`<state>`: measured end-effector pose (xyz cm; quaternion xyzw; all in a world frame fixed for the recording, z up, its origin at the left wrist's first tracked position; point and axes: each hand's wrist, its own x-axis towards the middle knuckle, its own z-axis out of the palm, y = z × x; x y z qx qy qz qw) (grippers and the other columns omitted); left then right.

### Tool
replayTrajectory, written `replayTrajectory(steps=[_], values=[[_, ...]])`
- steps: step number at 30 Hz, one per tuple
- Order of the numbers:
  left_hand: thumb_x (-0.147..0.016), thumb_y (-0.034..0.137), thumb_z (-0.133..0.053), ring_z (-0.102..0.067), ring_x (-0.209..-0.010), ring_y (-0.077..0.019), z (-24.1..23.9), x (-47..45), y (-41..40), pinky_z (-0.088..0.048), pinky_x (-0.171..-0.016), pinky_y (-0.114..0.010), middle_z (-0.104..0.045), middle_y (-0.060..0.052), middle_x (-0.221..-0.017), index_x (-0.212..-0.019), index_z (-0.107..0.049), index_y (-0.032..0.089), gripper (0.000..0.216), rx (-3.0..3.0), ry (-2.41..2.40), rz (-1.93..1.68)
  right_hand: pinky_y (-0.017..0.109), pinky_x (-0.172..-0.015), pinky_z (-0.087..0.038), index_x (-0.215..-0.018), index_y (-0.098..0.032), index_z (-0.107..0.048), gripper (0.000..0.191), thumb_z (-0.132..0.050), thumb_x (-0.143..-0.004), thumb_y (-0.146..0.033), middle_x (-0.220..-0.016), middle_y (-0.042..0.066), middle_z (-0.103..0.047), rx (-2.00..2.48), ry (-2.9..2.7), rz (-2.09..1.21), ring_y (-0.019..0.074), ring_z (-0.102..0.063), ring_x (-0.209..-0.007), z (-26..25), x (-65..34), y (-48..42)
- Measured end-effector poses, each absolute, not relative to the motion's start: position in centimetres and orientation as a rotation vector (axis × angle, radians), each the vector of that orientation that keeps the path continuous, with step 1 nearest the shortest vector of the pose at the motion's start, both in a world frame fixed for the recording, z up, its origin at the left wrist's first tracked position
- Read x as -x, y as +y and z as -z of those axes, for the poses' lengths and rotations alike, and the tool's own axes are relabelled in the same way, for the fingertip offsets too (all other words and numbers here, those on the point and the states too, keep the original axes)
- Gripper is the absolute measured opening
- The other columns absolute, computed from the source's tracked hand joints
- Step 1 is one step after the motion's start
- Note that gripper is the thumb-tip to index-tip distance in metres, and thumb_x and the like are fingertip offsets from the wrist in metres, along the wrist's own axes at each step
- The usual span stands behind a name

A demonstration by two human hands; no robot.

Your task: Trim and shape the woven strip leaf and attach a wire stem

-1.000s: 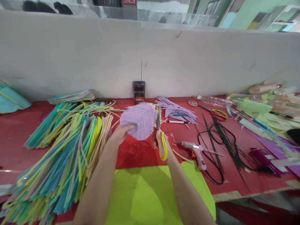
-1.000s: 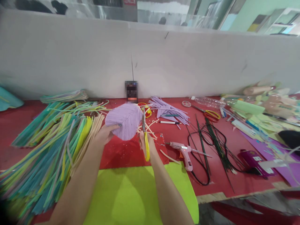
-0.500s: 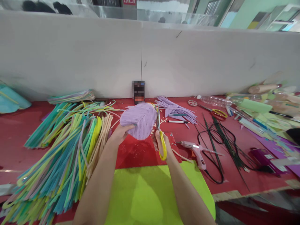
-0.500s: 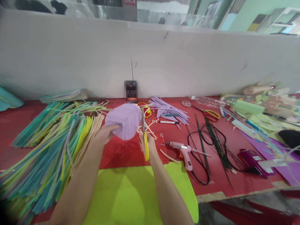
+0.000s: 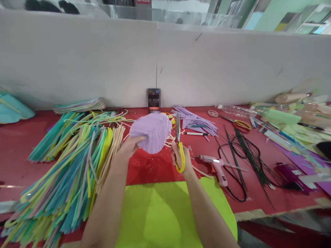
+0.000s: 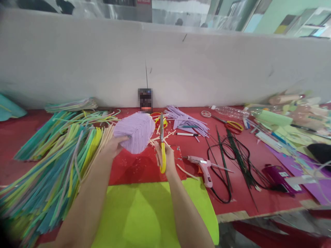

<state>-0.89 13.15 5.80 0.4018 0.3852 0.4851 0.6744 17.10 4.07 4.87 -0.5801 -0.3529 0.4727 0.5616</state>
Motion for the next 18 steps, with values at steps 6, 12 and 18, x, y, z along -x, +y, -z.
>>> replayTrajectory(steps=[6,12,18], values=[[-0.042,0.018,-0.08,-0.059,-0.107,-0.0267,-5.6,1.1,12.9,-0.041,-0.097,-0.039,-0.07,-0.005,-0.103,-0.094,-0.069,0.02,0.052,-1.026,0.868,-0.901,0.021,-0.028,-0.027,-0.052,-0.021,-0.04,0.044,-0.062,-0.07,-0.055,-0.029,-0.007,-0.038,1.291,-0.864,-1.073,0.0074,-0.036,-0.025,-4.1,-17.7,4.7],[-0.05,0.028,-0.078,-0.062,-0.1,-0.0247,-5.4,0.3,12.5,-0.048,-0.086,-0.035,-0.07,-0.009,-0.102,-0.095,-0.069,0.018,0.046,-1.052,0.858,-0.736,0.02,-0.029,-0.028,-0.061,-0.022,-0.04,0.037,-0.07,-0.065,-0.042,-0.03,-0.011,-0.037,1.172,-0.707,-1.026,0.0061,-0.032,-0.023,-2.8,-18.0,5.4],[-0.055,0.032,-0.076,-0.065,-0.087,-0.021,-5.0,-2.7,11.6,-0.049,-0.077,-0.031,-0.07,-0.01,-0.098,-0.087,-0.069,0.015,0.037,-0.97,0.763,-0.793,0.02,-0.034,-0.033,-0.069,-0.024,-0.035,0.038,-0.07,-0.065,-0.038,-0.032,-0.015,-0.036,1.09,-0.548,-0.859,0.0063,-0.034,-0.025,-3.3,-18.3,5.7]])
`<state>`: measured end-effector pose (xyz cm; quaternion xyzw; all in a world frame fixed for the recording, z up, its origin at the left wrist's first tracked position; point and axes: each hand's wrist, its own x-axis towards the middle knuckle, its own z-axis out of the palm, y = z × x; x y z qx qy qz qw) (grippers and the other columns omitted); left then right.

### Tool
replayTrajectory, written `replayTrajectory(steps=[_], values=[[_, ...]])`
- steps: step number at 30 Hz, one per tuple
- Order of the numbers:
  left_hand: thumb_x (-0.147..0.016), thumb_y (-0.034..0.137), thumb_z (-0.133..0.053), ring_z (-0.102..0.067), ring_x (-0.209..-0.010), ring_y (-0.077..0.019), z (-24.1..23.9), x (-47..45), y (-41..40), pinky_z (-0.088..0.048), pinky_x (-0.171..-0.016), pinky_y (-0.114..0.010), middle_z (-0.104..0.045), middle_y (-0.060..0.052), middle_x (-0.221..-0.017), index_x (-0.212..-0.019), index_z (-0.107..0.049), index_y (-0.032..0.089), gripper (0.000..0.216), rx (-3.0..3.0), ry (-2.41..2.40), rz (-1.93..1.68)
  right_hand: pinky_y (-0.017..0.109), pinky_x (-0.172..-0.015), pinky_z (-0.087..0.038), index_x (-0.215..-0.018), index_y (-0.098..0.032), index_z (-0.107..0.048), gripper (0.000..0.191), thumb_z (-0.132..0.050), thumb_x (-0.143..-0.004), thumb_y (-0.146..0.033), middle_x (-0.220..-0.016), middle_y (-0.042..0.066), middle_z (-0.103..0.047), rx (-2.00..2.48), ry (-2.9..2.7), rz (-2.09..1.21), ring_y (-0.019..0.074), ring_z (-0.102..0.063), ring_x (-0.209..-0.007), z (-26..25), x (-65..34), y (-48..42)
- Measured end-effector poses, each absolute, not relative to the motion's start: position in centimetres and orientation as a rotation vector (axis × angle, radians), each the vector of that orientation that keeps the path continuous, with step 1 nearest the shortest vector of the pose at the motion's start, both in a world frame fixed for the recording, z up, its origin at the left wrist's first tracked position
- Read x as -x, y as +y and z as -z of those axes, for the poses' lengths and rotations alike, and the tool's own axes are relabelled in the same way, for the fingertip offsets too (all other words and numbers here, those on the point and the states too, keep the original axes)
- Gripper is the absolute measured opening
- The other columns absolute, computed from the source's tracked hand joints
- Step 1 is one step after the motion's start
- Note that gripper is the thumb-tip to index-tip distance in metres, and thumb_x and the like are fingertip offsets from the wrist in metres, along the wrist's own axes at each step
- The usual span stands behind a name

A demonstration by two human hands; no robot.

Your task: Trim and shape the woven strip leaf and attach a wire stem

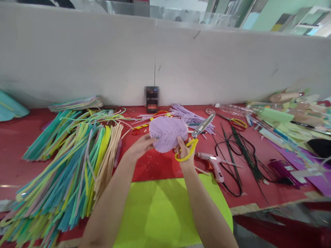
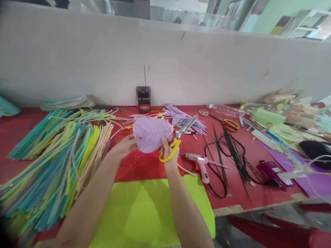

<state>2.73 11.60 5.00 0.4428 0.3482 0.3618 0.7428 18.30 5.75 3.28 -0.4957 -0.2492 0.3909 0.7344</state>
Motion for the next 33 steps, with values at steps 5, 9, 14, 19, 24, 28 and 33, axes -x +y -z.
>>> replayTrajectory(steps=[5,9,14,19,24,28,33], values=[[-0.059,0.032,-0.075,-0.064,-0.089,-0.0208,-4.6,-4.9,11.5,-0.047,-0.084,-0.035,-0.07,-0.008,-0.097,-0.095,-0.066,0.015,0.04,-1.013,0.839,-1.051,0.02,-0.035,-0.034,-0.07,-0.023,-0.037,0.036,-0.068,-0.069,-0.042,-0.036,-0.013,-0.039,1.115,-0.579,-0.845,0.0061,-0.035,-0.029,-3.3,-18.6,5.7],[-0.063,0.034,-0.073,-0.061,-0.096,-0.0231,-6.0,-3.1,12.1,-0.044,-0.089,-0.036,-0.069,-0.008,-0.099,-0.099,-0.066,0.014,0.042,-1.165,0.894,-1.225,0.02,-0.031,-0.024,-0.071,-0.021,-0.045,0.036,-0.058,-0.075,-0.055,-0.044,-0.008,-0.046,1.111,-0.679,-0.943,0.0044,-0.032,-0.03,-3.8,-18.2,5.3],[-0.061,0.033,-0.074,-0.062,-0.096,-0.0236,-7.9,-0.9,12.0,-0.044,-0.089,-0.037,-0.069,-0.008,-0.099,-0.101,-0.066,0.014,0.045,-1.139,0.885,-1.174,0.02,-0.032,-0.024,-0.065,-0.02,-0.045,0.038,-0.063,-0.071,-0.053,-0.038,-0.01,-0.036,1.156,-0.784,-0.941,0.0054,-0.032,-0.031,-4.6,-17.4,4.7],[-0.056,0.032,-0.077,-0.064,-0.092,-0.0236,-8.0,-2.0,11.2,-0.047,-0.086,-0.037,-0.071,-0.009,-0.097,-0.096,-0.068,0.014,0.045,-1.198,0.93,-1.015,0.021,-0.035,-0.03,-0.059,-0.022,-0.035,0.043,-0.071,-0.064,-0.047,-0.039,-0.01,-0.038,1.186,-0.789,-0.817,0.0063,-0.036,-0.033,-4.4,-17.7,4.9],[-0.053,0.032,-0.079,-0.063,-0.097,-0.0255,-8.1,-2.7,10.8,-0.048,-0.089,-0.038,-0.07,-0.009,-0.101,-0.096,-0.068,0.014,0.048,-1.237,1.009,-1.035,0.021,-0.035,-0.025,-0.067,-0.021,-0.044,0.039,-0.069,-0.065,-0.05,-0.041,-0.01,-0.036,1.21,-0.801,-0.841,0.0054,-0.031,-0.034,-3.9,-18.0,5.0],[-0.054,0.031,-0.079,-0.062,-0.1,-0.0251,-8.3,-1.4,11.5,-0.046,-0.093,-0.04,-0.07,-0.009,-0.102,-0.096,-0.068,0.014,0.047,-1.154,0.99,-1.206,0.022,-0.038,-0.027,-0.076,-0.021,-0.052,0.042,-0.057,-0.071,-0.062,-0.05,-0.007,-0.039,1.131,-0.899,-0.943,0.0063,-0.03,-0.039,-3.7,-17.5,5.0],[-0.05,0.024,-0.081,-0.062,-0.102,-0.0227,-9.2,-0.1,11.8,-0.046,-0.094,-0.039,-0.07,-0.006,-0.104,-0.096,-0.067,0.019,0.048,-0.979,0.891,-1.34,0.023,-0.038,-0.031,-0.076,-0.02,-0.055,0.05,-0.051,-0.07,-0.069,-0.061,-0.003,-0.047,1.079,-1.006,-1.143,0.0069,-0.033,-0.042,-4.1,-17.1,4.5]])
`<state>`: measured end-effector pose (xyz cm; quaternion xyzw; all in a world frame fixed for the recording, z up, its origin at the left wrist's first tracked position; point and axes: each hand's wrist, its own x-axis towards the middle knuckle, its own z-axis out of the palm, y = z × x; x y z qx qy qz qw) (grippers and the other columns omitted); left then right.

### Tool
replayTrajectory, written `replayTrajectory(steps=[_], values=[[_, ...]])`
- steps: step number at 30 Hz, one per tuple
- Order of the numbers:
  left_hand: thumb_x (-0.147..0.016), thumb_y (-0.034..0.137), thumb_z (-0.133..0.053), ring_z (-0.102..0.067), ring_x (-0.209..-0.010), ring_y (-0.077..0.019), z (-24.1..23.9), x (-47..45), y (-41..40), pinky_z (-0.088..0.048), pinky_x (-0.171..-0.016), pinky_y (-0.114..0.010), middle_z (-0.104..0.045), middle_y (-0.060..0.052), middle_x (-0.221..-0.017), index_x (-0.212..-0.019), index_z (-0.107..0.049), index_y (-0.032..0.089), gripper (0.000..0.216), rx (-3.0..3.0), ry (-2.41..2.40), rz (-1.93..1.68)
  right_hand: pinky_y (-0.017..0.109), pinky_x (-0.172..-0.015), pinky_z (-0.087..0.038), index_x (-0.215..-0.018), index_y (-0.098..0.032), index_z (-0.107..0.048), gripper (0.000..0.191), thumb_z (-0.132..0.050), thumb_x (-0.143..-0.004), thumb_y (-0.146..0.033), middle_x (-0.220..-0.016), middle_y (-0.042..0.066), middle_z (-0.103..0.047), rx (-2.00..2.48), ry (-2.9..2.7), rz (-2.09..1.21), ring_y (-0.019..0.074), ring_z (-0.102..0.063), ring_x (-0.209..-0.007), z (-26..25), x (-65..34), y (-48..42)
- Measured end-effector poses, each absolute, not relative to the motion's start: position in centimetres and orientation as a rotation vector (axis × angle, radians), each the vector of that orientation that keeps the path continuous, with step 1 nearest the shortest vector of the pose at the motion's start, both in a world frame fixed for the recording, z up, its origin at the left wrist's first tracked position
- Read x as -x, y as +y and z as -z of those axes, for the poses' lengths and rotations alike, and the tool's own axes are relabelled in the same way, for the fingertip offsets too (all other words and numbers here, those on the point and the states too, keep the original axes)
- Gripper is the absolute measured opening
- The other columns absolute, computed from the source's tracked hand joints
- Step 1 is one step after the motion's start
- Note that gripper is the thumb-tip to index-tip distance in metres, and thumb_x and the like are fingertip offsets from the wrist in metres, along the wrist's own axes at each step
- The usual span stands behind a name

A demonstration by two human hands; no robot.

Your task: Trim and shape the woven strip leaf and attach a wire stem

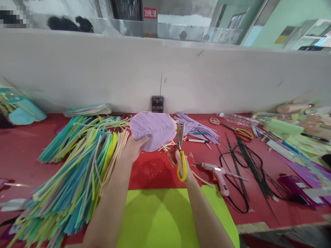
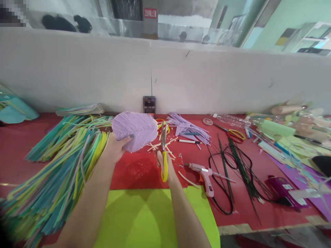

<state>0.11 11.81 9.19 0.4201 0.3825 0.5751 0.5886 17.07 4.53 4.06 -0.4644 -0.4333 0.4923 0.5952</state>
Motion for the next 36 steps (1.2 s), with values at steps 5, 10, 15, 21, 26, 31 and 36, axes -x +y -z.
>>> replayTrajectory(steps=[5,10,15,21,26,31,36], values=[[-0.051,0.023,-0.081,-0.062,-0.103,-0.0229,-8.8,0.0,11.9,-0.046,-0.094,-0.039,-0.07,-0.006,-0.104,-0.096,-0.067,0.018,0.048,-0.949,0.914,-1.299,0.022,-0.04,-0.033,-0.083,-0.019,-0.057,0.046,-0.054,-0.072,-0.064,-0.062,-0.003,-0.046,1.042,-1.056,-1.21,0.0064,-0.034,-0.043,-3.8,-17.0,4.0],[-0.055,0.023,-0.08,-0.061,-0.105,-0.0229,-8.3,0.3,12.2,-0.046,-0.094,-0.039,-0.068,-0.008,-0.109,-0.101,-0.066,0.017,0.048,-1.01,0.901,-1.293,0.022,-0.04,-0.034,-0.084,-0.018,-0.058,0.045,-0.053,-0.074,-0.061,-0.062,-0.003,-0.047,1.092,-1.074,-1.162,0.0066,-0.036,-0.042,-3.7,-17.2,3.9],[-0.054,0.027,-0.08,-0.059,-0.107,-0.025,-8.2,0.4,12.3,-0.045,-0.096,-0.041,-0.068,-0.009,-0.107,-0.099,-0.067,0.015,0.048,-1.022,0.946,-1.288,0.022,-0.039,-0.033,-0.084,-0.018,-0.058,0.044,-0.054,-0.074,-0.06,-0.057,-0.004,-0.044,1.139,-1.072,-1.145,0.0068,-0.036,-0.041,-3.7,-17.2,3.9],[-0.054,0.027,-0.08,-0.059,-0.108,-0.0255,-8.2,0.2,12.2,-0.045,-0.095,-0.041,-0.069,-0.008,-0.105,-0.098,-0.067,0.017,0.047,-1.038,0.932,-1.291,0.021,-0.037,-0.031,-0.079,-0.018,-0.058,0.045,-0.056,-0.072,-0.062,-0.056,-0.004,-0.046,1.169,-1.045,-1.144,0.0065,-0.036,-0.04,-3.8,-17.2,4.0],[-0.053,0.029,-0.08,-0.058,-0.109,-0.0266,-8.1,0.1,12.2,-0.045,-0.095,-0.042,-0.07,-0.008,-0.102,-0.095,-0.069,0.017,0.044,-1.084,0.959,-1.295,0.02,-0.033,-0.028,-0.077,-0.019,-0.053,0.046,-0.053,-0.072,-0.065,-0.052,-0.006,-0.042,1.213,-1.012,-1.19,0.0058,-0.033,-0.037,-4.1,-17.0,3.9],[-0.052,0.03,-0.08,-0.058,-0.109,-0.0268,-7.7,0.0,12.4,-0.044,-0.096,-0.042,-0.071,-0.007,-0.098,-0.092,-0.069,0.017,0.043,-1.094,0.993,-1.297,0.02,-0.03,-0.026,-0.072,-0.021,-0.045,0.047,-0.054,-0.07,-0.067,-0.048,-0.008,-0.039,1.207,-0.96,-1.198,0.0052,-0.03,-0.033,-4.1,-16.7,3.9],[-0.055,0.03,-0.079,-0.059,-0.107,-0.0259,-7.6,-0.2,12.4,-0.045,-0.095,-0.041,-0.071,-0.006,-0.096,-0.091,-0.069,0.017,0.04,-1.116,1.0,-1.306,0.019,-0.03,-0.024,-0.069,-0.021,-0.042,0.048,-0.053,-0.071,-0.067,-0.047,-0.009,-0.037,1.221,-0.95,-1.185,0.0046,-0.029,-0.032,-4.1,-16.6,3.8]])
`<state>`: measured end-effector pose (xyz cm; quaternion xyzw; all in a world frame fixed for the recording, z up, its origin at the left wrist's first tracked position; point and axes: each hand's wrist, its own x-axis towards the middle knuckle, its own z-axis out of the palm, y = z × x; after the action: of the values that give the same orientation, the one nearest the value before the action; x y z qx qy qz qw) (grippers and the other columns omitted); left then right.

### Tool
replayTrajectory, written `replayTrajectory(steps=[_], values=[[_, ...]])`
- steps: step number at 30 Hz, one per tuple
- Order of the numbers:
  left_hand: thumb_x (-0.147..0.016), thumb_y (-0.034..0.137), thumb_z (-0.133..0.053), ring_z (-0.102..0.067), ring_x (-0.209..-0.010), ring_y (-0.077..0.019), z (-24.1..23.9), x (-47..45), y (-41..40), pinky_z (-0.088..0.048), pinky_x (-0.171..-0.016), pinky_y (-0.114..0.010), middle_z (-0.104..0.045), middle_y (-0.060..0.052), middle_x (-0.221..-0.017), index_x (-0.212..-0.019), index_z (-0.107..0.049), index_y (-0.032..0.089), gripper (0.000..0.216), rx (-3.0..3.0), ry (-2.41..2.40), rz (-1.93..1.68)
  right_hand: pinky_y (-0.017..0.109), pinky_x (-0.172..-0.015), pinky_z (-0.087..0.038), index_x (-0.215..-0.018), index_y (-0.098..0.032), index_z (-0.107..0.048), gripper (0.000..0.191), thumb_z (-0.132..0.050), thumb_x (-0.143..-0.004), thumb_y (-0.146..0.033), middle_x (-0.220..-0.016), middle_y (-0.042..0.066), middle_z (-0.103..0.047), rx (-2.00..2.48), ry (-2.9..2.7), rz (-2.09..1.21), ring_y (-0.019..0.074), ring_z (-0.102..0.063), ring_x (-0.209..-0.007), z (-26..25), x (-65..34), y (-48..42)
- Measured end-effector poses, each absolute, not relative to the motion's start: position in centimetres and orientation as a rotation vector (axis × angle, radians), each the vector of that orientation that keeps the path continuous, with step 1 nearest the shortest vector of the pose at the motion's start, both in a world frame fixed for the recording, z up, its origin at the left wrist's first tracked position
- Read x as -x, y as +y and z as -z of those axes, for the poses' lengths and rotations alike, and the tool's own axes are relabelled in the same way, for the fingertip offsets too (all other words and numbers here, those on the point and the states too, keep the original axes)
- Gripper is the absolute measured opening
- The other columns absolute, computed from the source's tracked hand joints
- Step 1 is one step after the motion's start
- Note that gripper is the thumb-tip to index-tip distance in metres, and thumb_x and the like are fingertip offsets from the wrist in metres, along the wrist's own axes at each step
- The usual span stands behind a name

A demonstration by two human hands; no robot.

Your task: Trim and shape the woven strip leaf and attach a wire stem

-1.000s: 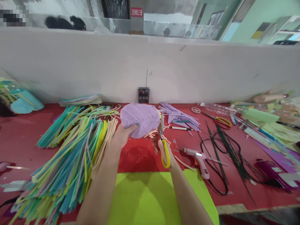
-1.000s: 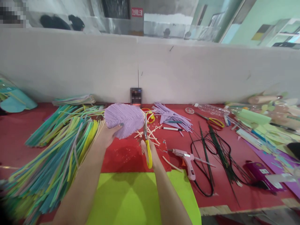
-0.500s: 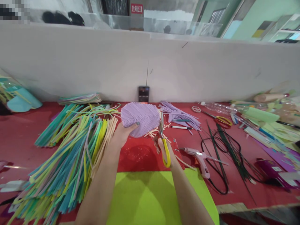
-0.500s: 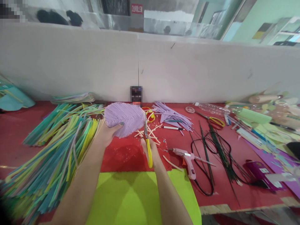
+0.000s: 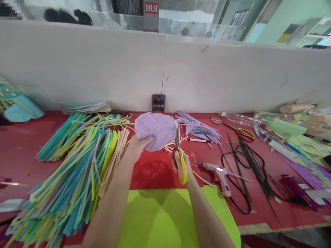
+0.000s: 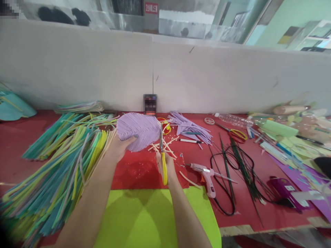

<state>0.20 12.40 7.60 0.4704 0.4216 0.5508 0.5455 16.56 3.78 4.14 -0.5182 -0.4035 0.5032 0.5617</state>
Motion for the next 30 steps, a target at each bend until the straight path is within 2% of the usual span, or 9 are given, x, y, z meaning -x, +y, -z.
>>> replayTrajectory(steps=[17,24,30], values=[[-0.055,0.029,-0.078,-0.058,-0.109,-0.0266,-7.41,-0.19,12.48,-0.044,-0.096,-0.041,-0.071,-0.006,-0.095,-0.09,-0.069,0.017,0.038,-1.13,1.01,-1.316,0.018,-0.027,-0.022,-0.061,-0.019,-0.046,0.049,-0.054,-0.07,-0.067,-0.038,-0.008,-0.034,1.341,-0.897,-1.151,0.0052,-0.029,-0.03,-3.93,-16.51,3.52],[-0.054,0.031,-0.079,-0.057,-0.11,-0.0275,-7.8,0.02,12.32,-0.045,-0.096,-0.042,-0.07,-0.008,-0.099,-0.094,-0.069,0.016,0.044,-1.12,0.962,-1.296,0.019,-0.03,-0.024,-0.071,-0.019,-0.05,0.052,-0.053,-0.069,-0.07,-0.045,-0.009,-0.035,1.231,-0.965,-1.157,0.0043,-0.028,-0.032,-4.18,-16.67,3.84],[-0.054,0.03,-0.08,-0.059,-0.108,-0.0267,-8.02,0.18,12.14,-0.046,-0.095,-0.041,-0.07,-0.008,-0.101,-0.099,-0.067,0.017,0.049,-1.134,0.964,-1.218,0.02,-0.032,-0.029,-0.077,-0.018,-0.054,0.057,-0.048,-0.07,-0.074,-0.05,-0.005,-0.043,1.238,-1.005,-1.123,0.0056,-0.034,-0.035,-3.66,-16.9,4.21]])
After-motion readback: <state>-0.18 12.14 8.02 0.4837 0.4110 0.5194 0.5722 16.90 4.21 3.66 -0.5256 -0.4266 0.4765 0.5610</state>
